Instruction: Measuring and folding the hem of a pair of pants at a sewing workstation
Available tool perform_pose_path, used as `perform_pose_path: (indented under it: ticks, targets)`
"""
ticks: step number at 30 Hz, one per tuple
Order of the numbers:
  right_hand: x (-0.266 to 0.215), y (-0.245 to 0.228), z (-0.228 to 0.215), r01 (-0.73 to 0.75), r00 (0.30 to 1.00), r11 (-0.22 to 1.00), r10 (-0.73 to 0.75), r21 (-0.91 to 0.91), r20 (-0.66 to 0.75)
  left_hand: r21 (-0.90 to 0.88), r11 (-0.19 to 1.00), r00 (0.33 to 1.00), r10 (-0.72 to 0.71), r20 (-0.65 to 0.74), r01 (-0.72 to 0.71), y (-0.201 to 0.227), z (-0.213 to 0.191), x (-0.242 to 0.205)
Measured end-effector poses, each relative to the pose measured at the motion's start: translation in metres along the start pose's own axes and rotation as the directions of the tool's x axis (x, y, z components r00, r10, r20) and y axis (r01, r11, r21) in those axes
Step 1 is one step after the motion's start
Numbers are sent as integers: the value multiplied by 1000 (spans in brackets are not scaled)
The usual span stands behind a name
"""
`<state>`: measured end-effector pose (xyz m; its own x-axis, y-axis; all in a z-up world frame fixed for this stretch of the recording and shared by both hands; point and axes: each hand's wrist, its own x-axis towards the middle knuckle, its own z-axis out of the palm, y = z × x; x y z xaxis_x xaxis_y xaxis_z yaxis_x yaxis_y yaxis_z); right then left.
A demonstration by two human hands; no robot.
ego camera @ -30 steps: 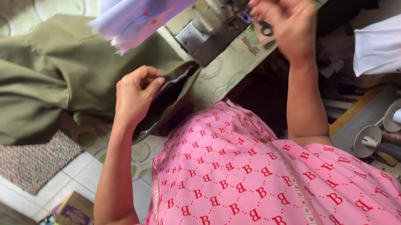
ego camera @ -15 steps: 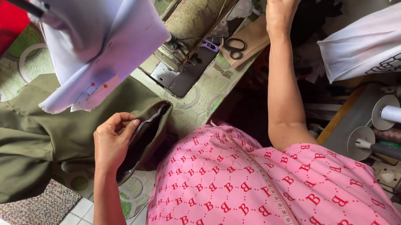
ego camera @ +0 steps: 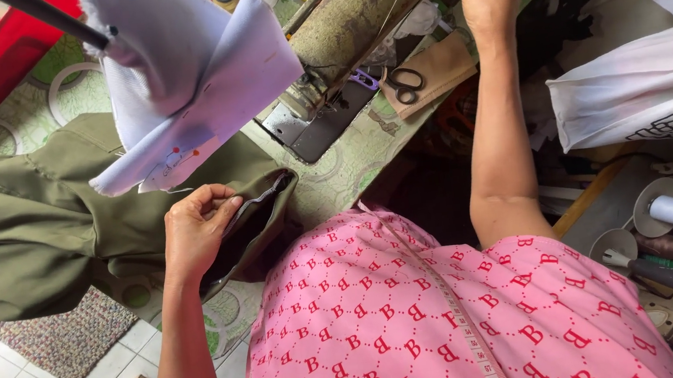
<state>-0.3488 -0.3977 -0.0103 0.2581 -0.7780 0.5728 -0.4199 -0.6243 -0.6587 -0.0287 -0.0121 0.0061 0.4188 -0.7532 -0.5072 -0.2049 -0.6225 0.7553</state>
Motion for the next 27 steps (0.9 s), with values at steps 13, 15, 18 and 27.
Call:
perform_pose_path:
  ticks: [13,15,18,27]
  targets:
    - [-55,-122,-13,-249,942,835,327,491,-79,-15,999,999,52,0,-52,-1,0,1]
    - [-92,-179,-4,-300,947,825,316,479,49,23,996,997,82,-11,-81,-5,5,6]
    - [-148,-226,28,-372,924,781,264,501,276,47,990,991,135,-14,-134,-5,4,4]
    - [-219,-245,108,-319,849,855,66,409,525,18,982,982,187,18,-188,-15,6,6]
